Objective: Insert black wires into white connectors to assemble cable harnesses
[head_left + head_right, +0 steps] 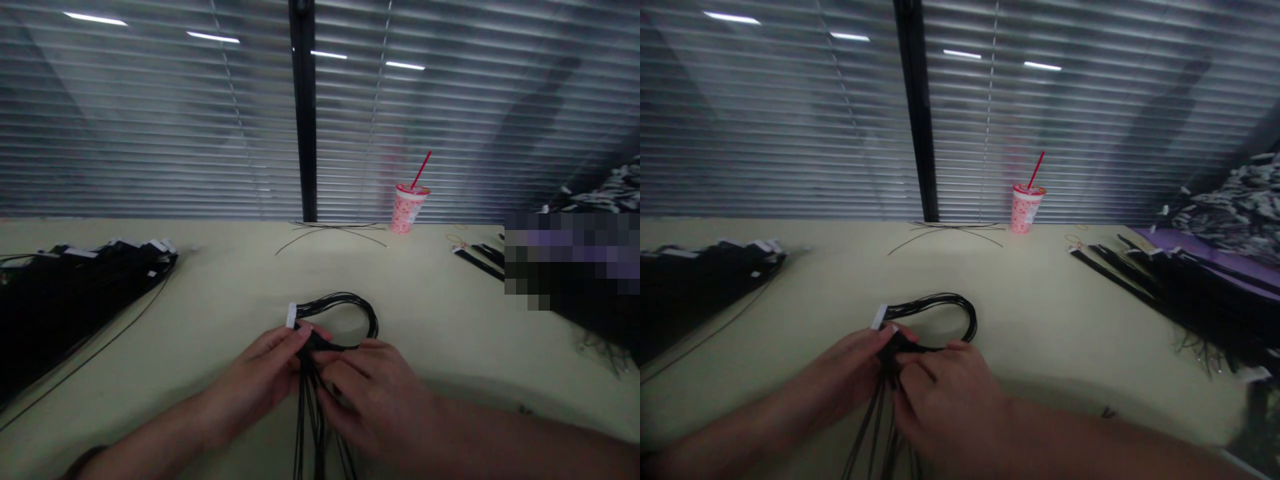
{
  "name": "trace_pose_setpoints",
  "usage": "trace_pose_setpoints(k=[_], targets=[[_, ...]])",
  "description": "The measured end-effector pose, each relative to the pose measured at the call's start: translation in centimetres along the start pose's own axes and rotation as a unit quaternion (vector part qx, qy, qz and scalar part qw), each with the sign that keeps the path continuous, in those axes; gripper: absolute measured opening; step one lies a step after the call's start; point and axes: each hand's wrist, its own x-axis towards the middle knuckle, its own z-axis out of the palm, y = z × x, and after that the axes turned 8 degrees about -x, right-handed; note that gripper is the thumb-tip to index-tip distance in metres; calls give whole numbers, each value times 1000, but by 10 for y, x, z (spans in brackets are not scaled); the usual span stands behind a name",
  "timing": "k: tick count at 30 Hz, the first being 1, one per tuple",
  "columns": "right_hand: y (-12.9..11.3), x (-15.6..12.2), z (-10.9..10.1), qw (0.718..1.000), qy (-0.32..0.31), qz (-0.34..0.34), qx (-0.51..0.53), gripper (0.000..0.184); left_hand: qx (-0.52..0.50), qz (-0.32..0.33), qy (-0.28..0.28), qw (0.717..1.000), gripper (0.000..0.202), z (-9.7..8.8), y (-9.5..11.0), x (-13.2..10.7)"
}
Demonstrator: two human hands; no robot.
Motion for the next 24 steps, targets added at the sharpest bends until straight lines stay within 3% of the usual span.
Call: trace_pose_setpoints(k=[7, 16, 24], targets=[[0, 3, -9, 991, -98, 45, 74, 18, 0, -3, -21, 1000, 26, 1, 0, -1], [8, 9, -26, 984, -141, 69, 88, 17, -25, 2, -10, 1000, 24, 6, 4, -1], [13, 7, -31, 982, -141, 42, 121, 17, -35, 6, -30, 999, 24, 5, 3, 0]])
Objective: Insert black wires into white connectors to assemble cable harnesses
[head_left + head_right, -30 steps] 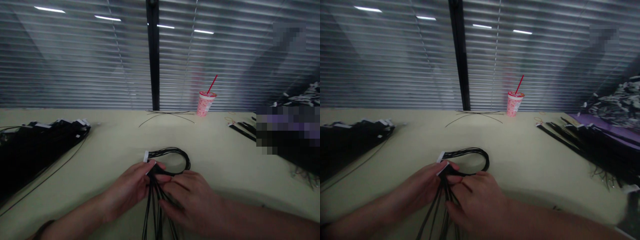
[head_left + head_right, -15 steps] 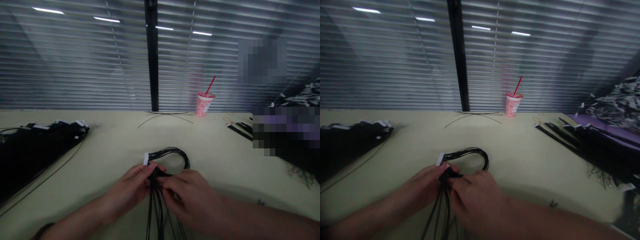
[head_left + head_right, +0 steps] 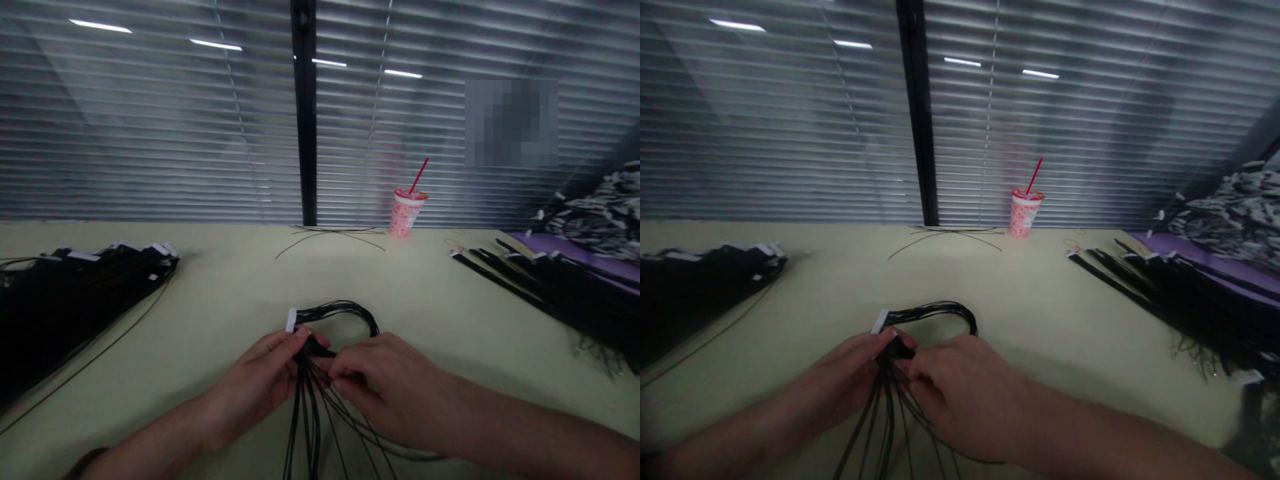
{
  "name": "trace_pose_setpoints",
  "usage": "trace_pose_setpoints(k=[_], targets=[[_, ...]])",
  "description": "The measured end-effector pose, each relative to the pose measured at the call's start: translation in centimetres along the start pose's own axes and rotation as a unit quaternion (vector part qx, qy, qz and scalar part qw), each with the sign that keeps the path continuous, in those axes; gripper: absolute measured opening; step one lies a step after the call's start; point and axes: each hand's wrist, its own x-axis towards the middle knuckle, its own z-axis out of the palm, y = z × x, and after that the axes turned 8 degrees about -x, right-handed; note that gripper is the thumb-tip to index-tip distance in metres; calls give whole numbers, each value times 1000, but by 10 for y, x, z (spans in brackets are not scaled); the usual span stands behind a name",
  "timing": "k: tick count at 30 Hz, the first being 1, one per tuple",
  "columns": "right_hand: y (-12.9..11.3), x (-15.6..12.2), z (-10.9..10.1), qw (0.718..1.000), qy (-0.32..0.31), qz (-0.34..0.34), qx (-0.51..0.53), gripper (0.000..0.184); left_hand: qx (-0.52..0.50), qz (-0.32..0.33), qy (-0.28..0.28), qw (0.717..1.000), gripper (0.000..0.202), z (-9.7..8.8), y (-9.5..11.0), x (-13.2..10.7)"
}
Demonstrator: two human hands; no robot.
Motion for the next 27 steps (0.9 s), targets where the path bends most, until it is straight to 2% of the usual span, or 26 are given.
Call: trace_pose_setpoints(k=[3, 5, 7, 9, 10, 12, 14, 16, 21, 23, 24, 25, 27], targets=[[-1, 0, -5, 998, 8, 33, 61, 8, 1, 5, 2, 1000, 25, 1, 0, 0], [-1, 1, -13, 984, -11, 67, 162, 14, -1, 3, 3, 1000, 26, 2, -1, -1], [3, 2, -26, 946, -76, 83, 303, 18, -12, -10, 6, 1000, 27, 2, 0, -1], [11, 3, -39, 883, -129, 80, 444, 14, -32, -22, 13, 999, 28, 2, 0, -1], [17, 3, -45, 850, -131, 74, 504, 13, -39, -29, 19, 999, 29, 1, 1, -1], [28, 4, -54, 793, -79, 59, 602, 13, -46, -35, 38, 998, 30, 1, 3, 0], [38, 4, -62, 749, 9, 54, 660, 11, -34, -47, 47, 997, 31, 1, 5, -1], [46, 5, -70, 721, 101, 61, 683, 10, -16, -54, 30, 998, 32, 1, 7, -1], [73, 11, -93, 654, 304, 72, 689, 20, -17, -56, -7, 998, 31, 4, 10, -4], [84, 15, -94, 647, 355, 73, 671, 17, -19, -73, -2, 997, 30, 6, 12, -4], [87, 17, -91, 654, 371, 81, 654, 14, -13, -78, 4, 997, 30, 6, 13, -4], [88, 20, -83, 668, 381, 94, 632, 12, -4, -79, 13, 997, 30, 7, 14, -3], [81, 24, -59, 720, 369, 125, 574, 14, 15, -73, 29, 997, 34, 7, 14, -2]])
